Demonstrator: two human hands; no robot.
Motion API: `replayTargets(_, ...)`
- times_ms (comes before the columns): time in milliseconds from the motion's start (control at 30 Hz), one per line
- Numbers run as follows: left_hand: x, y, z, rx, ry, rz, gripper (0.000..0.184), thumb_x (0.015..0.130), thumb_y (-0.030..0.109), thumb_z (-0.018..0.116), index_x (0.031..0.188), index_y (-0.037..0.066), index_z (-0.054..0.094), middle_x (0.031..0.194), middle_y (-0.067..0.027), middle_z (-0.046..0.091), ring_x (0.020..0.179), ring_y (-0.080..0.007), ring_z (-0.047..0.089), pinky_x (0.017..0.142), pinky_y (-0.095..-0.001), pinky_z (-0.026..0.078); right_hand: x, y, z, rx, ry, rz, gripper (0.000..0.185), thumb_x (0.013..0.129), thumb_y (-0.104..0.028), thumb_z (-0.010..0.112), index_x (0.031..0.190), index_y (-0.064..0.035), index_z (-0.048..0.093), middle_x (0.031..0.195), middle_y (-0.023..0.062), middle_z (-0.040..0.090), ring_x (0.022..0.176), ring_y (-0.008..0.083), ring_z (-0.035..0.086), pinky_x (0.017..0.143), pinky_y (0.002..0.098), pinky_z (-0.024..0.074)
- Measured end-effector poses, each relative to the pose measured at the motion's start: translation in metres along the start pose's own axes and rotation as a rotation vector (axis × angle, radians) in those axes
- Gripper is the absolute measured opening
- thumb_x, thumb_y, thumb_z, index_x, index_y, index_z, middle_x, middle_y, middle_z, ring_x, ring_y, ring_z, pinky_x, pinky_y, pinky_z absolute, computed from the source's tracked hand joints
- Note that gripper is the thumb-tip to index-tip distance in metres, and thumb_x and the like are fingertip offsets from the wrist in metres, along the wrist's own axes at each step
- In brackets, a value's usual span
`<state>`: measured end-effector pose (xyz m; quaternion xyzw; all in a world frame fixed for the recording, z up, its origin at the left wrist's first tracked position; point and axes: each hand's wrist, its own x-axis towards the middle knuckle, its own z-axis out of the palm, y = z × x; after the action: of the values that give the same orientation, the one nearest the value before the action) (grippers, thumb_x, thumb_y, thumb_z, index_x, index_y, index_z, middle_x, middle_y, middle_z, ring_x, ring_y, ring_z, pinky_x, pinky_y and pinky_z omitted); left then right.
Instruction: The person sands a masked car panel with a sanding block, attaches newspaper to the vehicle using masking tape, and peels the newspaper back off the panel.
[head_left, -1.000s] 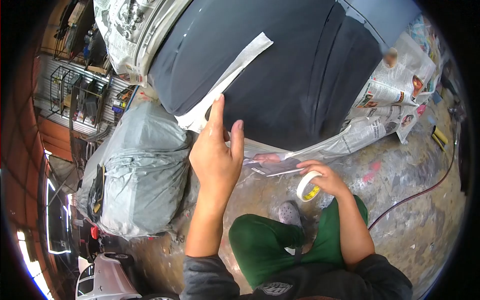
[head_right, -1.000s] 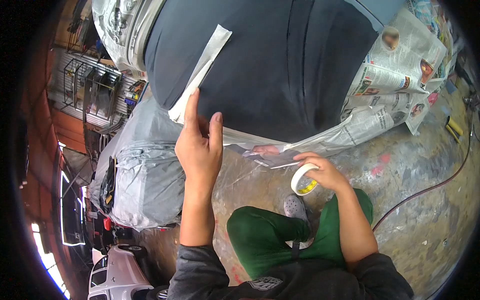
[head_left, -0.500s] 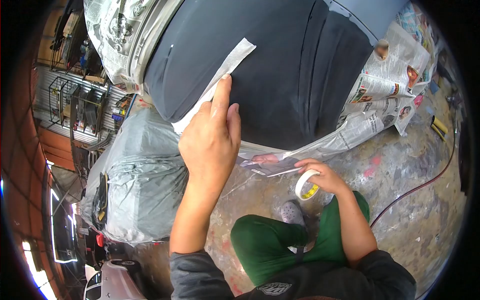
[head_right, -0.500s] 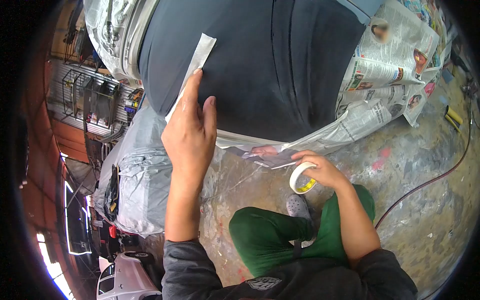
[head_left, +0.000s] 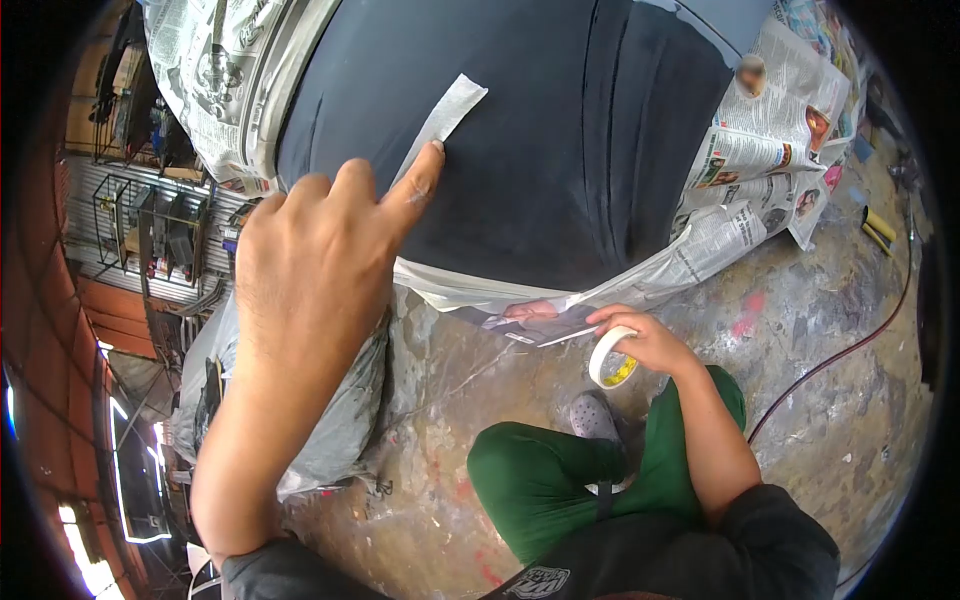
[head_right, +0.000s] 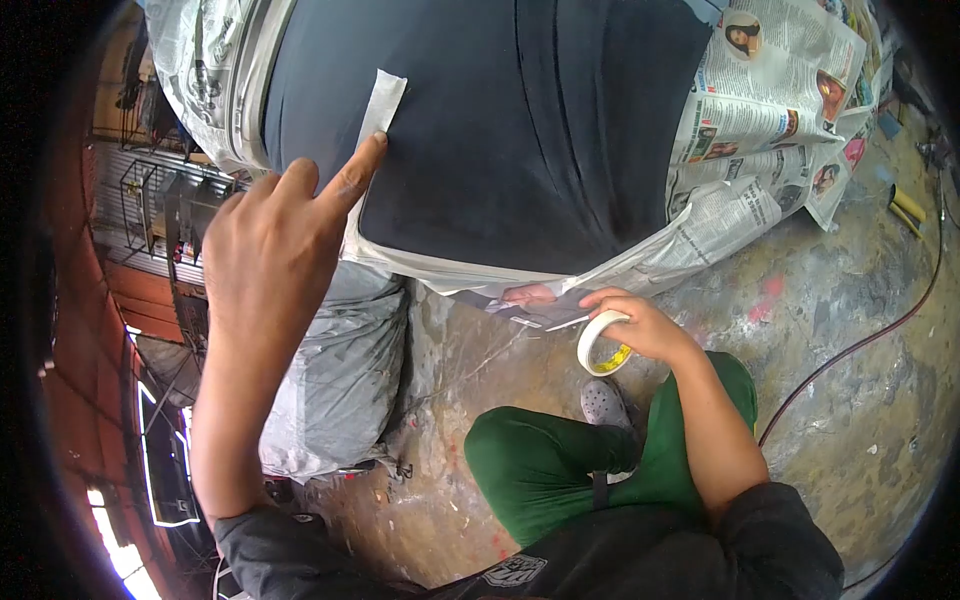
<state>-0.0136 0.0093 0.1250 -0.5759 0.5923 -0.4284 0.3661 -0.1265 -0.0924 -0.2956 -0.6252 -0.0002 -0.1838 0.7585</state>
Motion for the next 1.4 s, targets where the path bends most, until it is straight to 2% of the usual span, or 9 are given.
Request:
replayTargets(367,0.002,-0.012,-0.017,0.139,-0.087,0.206,0.070,0.087,0.008,0.064,0.150,0.036,0.052,0.079,0.0009,0.051,0.069,-0.0143,0.058,0.059,-0.0320,0.048,0.003,0.000,0.004,-0.069,-0.005,0.005,0.023,0.084,0.005,0.060,0.105,0.0064,0.068,0.137,0.0113,0.062,0.125,0.0222,0.060,0.105,0.0350,0.0485)
replayTargets(433,-0.026,0.015,-0.015,-0.031,-0.106,0.188,0.076,0.088,0.010,0.062,0.158,0.032,0.043,0.080,0.0006,0.050,0.071,-0.0161,0.056,0.059,-0.0323,0.047,0.000,-0.002,0.004,-0.098,-0.025,-0.009,0.022,0.084,0.005,0.060,0.105,0.0055,0.067,0.136,0.0119,0.062,0.124,0.0230,0.060,0.105,0.0356,0.0485)
replayTargets(500,-0.076,0.057,0.009,-0.413,-0.203,0.175,0.071,0.085,0.015,0.066,0.154,0.022,0.050,0.082,-0.0012,0.053,0.074,-0.0202,0.058,0.063,-0.0342,0.049,-0.002,-0.004,0.004,-0.109,-0.045,-0.034,0.021,0.084,0.004,0.060,0.105,0.0033,0.066,0.136,0.0130,0.062,0.124,0.0242,0.060,0.105,0.0367,0.0486)
replayTargets(600,-0.162,0.151,0.052,-1.040,-0.471,0.172,0.056,0.090,0.031,0.071,0.142,0.015,0.059,0.104,-0.0107,0.064,0.097,-0.0282,0.065,0.086,-0.0452,0.054,0.001,0.000,0.011,-0.044,-0.057,-0.044,0.018,0.089,-0.007,0.066,0.103,0.0024,0.069,0.130,0.0102,0.065,0.120,0.0232,0.062,0.102,0.0354,0.0481)
replayTargets(733,-0.230,0.250,0.087,-1.317,-0.241,0.190,0.051,0.089,0.040,0.072,0.131,0.013,0.066,0.128,-0.0128,0.065,0.122,-0.0323,0.061,0.111,-0.0487,0.042,0.002,-0.018,0.030,-0.015,-0.128,0.038,0.017,0.091,0.004,0.057,0.105,0.0010,0.066,0.130,0.0139,0.065,0.121,0.0253,0.063,0.105,0.0384,0.0491)
replayTargets(933,-0.223,0.252,0.115,-1.643,-0.153,0.239,0.037,0.087,0.035,0.072,0.115,0.011,0.072,0.128,-0.0106,0.067,0.129,-0.0299,0.058,0.117,-0.0484,0.038,-0.024,-0.004,0.082,0.270,-0.072,0.389,0.026,0.098,-0.008,0.057,0.121,-0.0031,0.069,0.114,0.0063,0.071,0.110,0.0156,0.065,0.098,0.0327,0.0505)
replayTargets(1167,-0.208,0.229,0.111,-1.793,-0.255,0.328,0.036,0.090,0.038,0.069,0.112,0.009,0.067,0.129,-0.0120,0.060,0.135,-0.0340,0.049,0.108,-0.0496,0.043,-0.061,0.028,0.123,0.468,0.597,0.875,0.040,0.105,-0.042,0.055,0.110,-0.0054,0.069,0.093,0.0054,0.073,0.082,0.0175,0.070,0.074,0.0326,0.0563)
replayTargets(1300,-0.217,0.219,0.068,-1.734,-0.506,0.190,0.042,0.093,0.044,0.062,0.117,0.009,0.068,0.127,-0.0151,0.059,0.128,-0.0356,0.052,0.109,-0.0492,0.041,-0.144,-0.008,0.159,0.434,0.770,1.116,0.045,0.103,-0.050,0.055,0.107,-0.0073,0.066,0.091,0.0081,0.071,0.078,0.0194,0.070,0.066,0.0337,0.0564)
replayTargets(1400,-0.232,0.219,0.010,-1.593,-0.870,-0.095,0.045,0.095,0.045,0.060,0.121,0.009,0.067,0.129,-0.0166,0.058,0.130,-0.0379,0.051,0.109,-0.0511,0.042,-0.192,-0.112,0.191,0.332,0.539,1.136,0.046,0.107,-0.048,0.051,0.095,-0.0059,0.066,0.087,0.0085,0.067,0.072,0.0217,0.066,0.066,0.0375,0.0568)
